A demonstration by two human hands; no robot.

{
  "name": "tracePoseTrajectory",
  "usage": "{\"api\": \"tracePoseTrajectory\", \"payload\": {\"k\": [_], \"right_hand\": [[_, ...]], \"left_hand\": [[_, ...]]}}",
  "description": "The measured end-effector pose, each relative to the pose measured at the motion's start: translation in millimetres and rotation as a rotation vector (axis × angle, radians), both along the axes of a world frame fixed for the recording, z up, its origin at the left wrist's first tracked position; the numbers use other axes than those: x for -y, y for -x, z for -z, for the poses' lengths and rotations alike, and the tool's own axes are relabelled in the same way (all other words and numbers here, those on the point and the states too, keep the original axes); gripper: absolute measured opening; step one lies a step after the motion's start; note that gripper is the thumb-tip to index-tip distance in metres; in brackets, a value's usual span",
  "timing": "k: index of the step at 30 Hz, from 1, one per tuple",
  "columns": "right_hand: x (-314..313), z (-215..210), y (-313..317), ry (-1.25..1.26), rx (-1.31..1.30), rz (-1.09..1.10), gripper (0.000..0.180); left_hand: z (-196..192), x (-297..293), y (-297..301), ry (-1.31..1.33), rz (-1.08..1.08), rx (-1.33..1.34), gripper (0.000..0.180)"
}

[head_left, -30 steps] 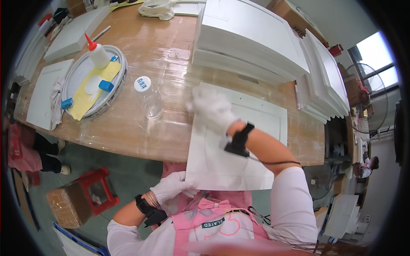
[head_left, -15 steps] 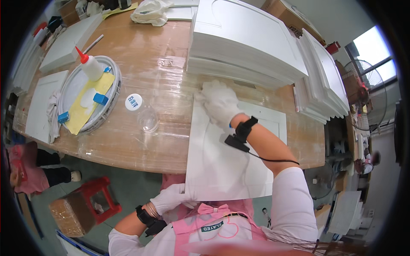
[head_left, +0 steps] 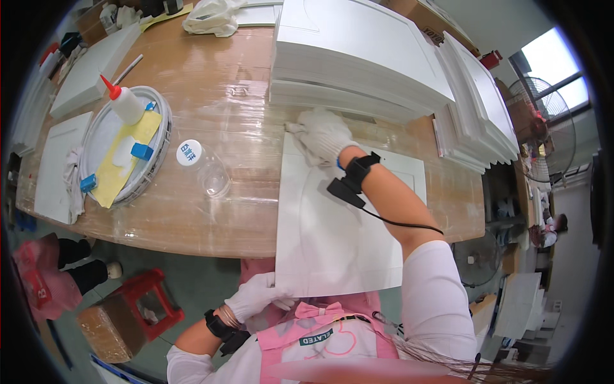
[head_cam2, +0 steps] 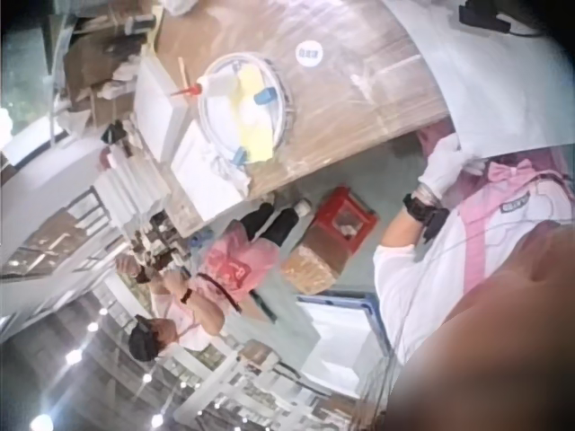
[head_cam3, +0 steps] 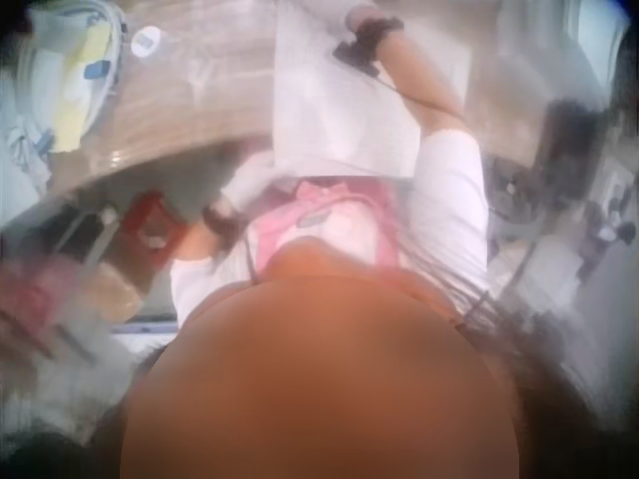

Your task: Inspecting and cleaning white cabinet doors using a cloth, cleaner, and a scraper block in a factory setting.

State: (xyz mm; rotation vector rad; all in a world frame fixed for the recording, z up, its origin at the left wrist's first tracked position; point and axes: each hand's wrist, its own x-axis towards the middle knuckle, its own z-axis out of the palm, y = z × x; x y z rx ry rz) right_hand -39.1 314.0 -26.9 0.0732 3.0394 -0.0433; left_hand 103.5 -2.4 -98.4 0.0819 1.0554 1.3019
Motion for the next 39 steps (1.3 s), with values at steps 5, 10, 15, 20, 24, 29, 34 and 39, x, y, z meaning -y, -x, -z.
{"api": "tracePoseTrajectory", "payload": {"k": [5,10,15,20,24,29,34,39], "right_hand": [[-20.6,-3.7,-29.3,-0.089,-0.009,0.017,0.018],[45.0,1.8,-47.3,0.175,-0.155,-0.049,0.017],[30.9,-3.0,-37.3,0.041,-0.193,-0.048,0.020],[40.0,11.0,-45.3,0.108,-0.248,-0.131,0.017],[38.2,1.7,-35.5,-0.005,-0.157,-0.034,0.019],[100.1,-9.6,-93.5,0.651,0.244,-0.079,0.036],[41.8,10.7,-82.5,0.406,-0.169,-0.209,0.040],[-41.6,-12.3,-106.6,0.209,-0.207,0.330,0.043]], "left_hand": [[-0.5,-2.9,-0.2,-0.012,-0.010,-0.007,0.035],[1.6,0.9,0.0,-0.008,-0.018,-0.022,0.033],[-1.9,-0.2,-4.1,-0.024,-0.041,-0.021,0.033],[-1.1,0.0,-3.8,-0.016,-0.045,-0.014,0.033],[2.6,-1.4,-5.3,-0.057,-0.041,-0.007,0.032],[1.2,2.2,-6.3,0.030,-0.053,-0.040,0.034],[2.6,-7.0,-11.2,0.036,-0.068,-0.074,0.033],[7.7,-0.9,-19.0,0.023,-0.205,0.034,0.032]]}}
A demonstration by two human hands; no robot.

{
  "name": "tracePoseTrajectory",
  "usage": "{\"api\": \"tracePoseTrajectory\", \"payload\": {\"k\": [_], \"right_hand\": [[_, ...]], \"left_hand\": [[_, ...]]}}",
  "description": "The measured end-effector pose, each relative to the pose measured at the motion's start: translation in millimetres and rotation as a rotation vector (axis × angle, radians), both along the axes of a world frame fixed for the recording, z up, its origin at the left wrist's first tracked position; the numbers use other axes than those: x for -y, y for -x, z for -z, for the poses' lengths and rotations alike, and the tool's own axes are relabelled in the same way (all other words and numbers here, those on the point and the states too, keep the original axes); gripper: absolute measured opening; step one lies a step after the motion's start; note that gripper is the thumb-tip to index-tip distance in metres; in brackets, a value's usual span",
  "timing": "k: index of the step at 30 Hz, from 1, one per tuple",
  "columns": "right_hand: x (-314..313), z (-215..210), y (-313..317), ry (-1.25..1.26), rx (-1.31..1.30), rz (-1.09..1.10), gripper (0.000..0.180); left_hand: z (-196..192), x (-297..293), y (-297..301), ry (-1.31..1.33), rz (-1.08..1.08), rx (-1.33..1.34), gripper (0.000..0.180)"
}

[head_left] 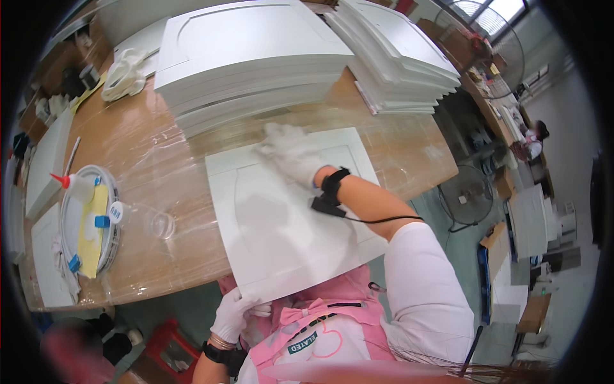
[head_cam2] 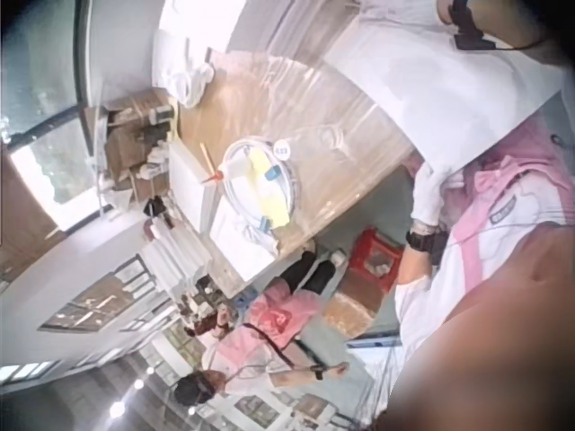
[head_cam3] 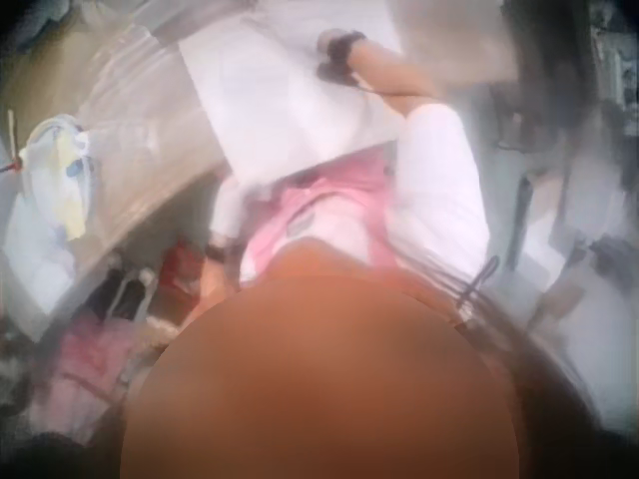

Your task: Inspecting and cleaning white cabinet doors using a cloth, cleaner, and a scraper block in a factory setting.

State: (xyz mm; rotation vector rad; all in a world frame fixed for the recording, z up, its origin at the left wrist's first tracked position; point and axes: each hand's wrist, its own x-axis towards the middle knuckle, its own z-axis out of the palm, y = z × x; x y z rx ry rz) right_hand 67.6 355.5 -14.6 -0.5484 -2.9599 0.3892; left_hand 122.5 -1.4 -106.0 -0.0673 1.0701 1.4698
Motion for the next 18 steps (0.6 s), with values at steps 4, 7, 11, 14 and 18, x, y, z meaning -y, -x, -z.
{"api": "tracePoseTrajectory", "payload": {"k": [4,7,11,14,18], "right_hand": [[-124.7,2.5,-69.6,-0.179,0.172,0.315,0.045],[-199.1,0.8,-111.1,-0.276,0.413,0.473,0.041],[-162.6,-9.4,-97.1,-0.137,0.056,0.453,0.022],[-146.9,16.3,-86.3,-0.250,0.101,0.270,0.026],[-55.3,24.2,-37.9,-0.148,0.100,-0.173,0.020]], "left_hand": [[-0.7,-4.6,-2.5,0.004,-0.051,0.004,0.031],[4.4,-2.8,-1.4,-0.025,-0.057,0.015,0.030],[5.4,5.4,-7.0,-0.025,-0.104,0.040,0.031],[2.2,-8.5,-5.7,0.007,-0.108,-0.020,0.031],[-2.2,-8.7,-12.0,0.013,-0.170,0.015,0.033]]}}
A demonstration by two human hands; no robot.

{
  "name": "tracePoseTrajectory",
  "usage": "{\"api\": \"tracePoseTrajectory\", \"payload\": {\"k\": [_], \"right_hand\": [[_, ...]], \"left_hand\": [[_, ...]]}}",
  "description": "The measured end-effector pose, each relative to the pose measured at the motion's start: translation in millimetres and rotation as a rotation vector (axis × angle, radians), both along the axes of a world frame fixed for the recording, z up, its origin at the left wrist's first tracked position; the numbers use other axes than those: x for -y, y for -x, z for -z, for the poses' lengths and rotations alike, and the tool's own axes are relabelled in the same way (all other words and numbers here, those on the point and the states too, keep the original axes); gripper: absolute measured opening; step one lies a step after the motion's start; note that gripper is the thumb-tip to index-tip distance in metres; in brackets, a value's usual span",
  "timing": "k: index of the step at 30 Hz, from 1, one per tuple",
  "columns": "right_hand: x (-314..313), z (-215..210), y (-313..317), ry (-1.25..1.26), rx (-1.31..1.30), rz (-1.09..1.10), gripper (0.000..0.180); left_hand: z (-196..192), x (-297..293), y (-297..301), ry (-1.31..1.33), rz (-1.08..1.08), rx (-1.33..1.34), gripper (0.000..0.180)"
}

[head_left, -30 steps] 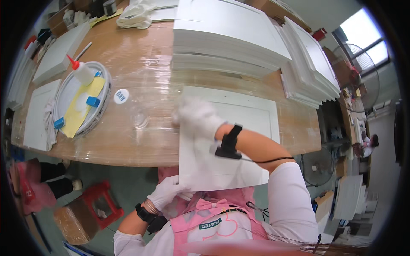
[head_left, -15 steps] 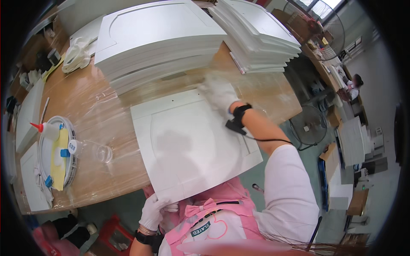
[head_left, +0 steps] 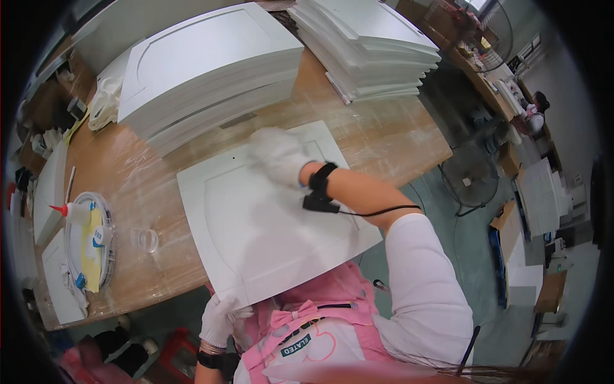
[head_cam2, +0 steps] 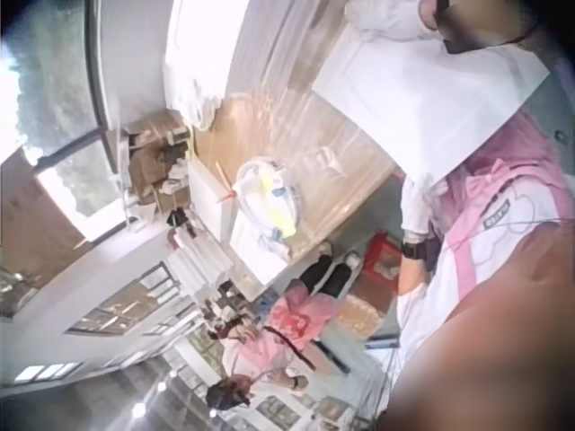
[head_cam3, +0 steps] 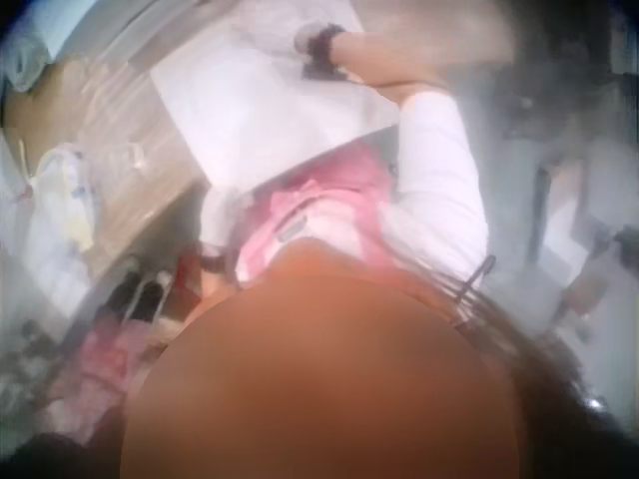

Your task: Inspecting and cleaning white cabinet doors using a cloth, cleaner, and a scraper block in a factory setting.

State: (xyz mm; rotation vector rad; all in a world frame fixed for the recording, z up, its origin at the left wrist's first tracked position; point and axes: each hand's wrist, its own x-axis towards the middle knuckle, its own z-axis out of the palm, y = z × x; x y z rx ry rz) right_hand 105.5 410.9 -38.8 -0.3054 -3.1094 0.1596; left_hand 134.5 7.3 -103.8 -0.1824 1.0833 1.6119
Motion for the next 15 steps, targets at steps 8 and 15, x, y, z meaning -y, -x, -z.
{"api": "tracePoseTrajectory", "payload": {"k": [8,15], "right_hand": [[-47.2,-38.1,-59.3,-0.049,0.145,0.086,0.029],[-132.1,-63.7,-123.1,0.162,-0.218,0.349,0.037]], "left_hand": [[-4.8,-9.1,-6.8,0.025,-0.052,-0.038,0.036],[-2.4,-8.4,-6.4,0.118,-0.083,-0.086,0.033]]}}
